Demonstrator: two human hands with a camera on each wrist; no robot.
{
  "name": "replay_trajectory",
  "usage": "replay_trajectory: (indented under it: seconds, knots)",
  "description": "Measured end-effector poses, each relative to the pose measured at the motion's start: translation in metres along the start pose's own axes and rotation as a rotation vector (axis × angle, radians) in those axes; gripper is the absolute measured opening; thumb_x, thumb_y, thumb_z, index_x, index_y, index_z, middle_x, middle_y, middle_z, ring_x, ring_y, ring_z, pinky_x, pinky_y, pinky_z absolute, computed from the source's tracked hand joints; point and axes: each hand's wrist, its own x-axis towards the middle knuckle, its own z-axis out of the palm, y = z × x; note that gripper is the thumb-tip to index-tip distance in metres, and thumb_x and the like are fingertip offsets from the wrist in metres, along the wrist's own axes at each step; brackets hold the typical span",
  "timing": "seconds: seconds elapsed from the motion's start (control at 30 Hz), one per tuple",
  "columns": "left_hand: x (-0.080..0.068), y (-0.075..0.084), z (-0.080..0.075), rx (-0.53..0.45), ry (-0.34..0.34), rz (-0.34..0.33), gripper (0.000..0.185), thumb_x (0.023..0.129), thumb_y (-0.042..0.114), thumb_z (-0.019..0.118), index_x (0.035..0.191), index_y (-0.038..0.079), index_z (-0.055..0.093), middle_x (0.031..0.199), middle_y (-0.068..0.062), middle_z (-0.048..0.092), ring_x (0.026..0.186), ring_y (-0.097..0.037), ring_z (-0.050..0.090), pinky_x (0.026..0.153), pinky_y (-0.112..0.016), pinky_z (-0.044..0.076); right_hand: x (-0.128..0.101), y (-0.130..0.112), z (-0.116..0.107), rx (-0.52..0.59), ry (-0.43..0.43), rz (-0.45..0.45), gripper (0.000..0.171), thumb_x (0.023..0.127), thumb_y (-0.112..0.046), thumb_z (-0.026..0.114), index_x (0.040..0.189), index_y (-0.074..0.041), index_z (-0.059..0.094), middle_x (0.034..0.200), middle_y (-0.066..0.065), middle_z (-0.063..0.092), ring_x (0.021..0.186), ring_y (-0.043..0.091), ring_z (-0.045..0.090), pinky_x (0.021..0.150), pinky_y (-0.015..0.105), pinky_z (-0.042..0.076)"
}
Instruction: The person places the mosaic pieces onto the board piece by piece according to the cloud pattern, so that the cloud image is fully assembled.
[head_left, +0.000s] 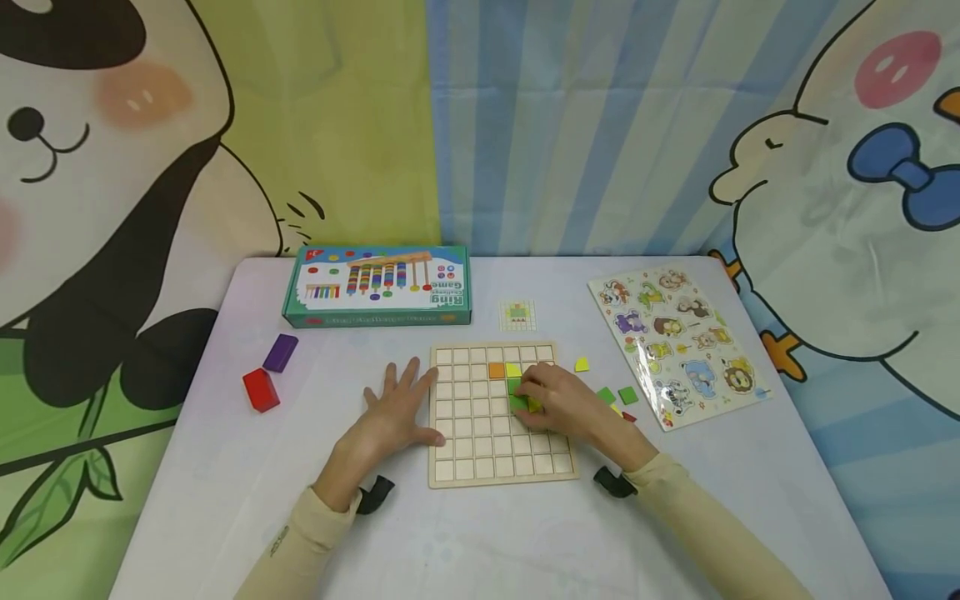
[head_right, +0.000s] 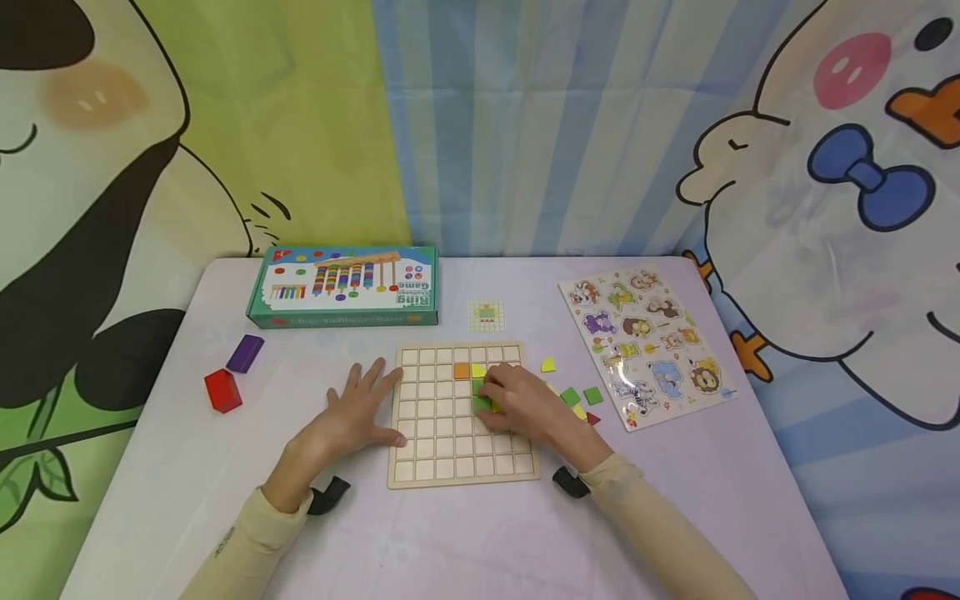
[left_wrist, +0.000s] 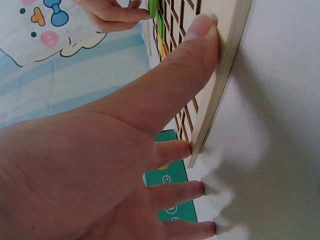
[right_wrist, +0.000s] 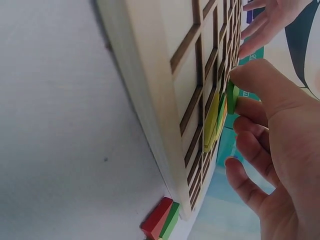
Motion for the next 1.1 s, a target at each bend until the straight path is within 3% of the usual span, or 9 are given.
replay_trajectory:
  seconds: [0.4,1.1]
  knots:
    - [0.0004,0.0003,-0.0013,0.004,0.0,0.009,0.113,0.072,0.04,0.09,0.161,0.012,0.028,0.169,-0.024,0.008,0.152,-0.057,-0.005,0.104,-0.088,0.005,-0.004,-0.0014,0.0012,0.008,-0.066,0.061,0.026,0.084,-0.026,0.084,0.103,-0.009,0.077,0.1,-0.001,0.065,0.086,0.01,0.057,0.073,0.026,0.05]
    - [-0.0011,0.0009,-0.0014,-0.016,-0.01,-0.001,0.112,0.072,0.038,0.09,0.161,0.012,0.028,0.17,-0.023,0.007,0.152,-0.056,-0.005,0.105,-0.087,0.004,-0.004,-0.0005,0.0003,0.019,-0.053,0.065,0.029,0.083,-0.027,0.085,0.103,-0.008,0.077,0.1,0.0,0.065,0.087,0.011,0.056,0.074,0.025,0.05]
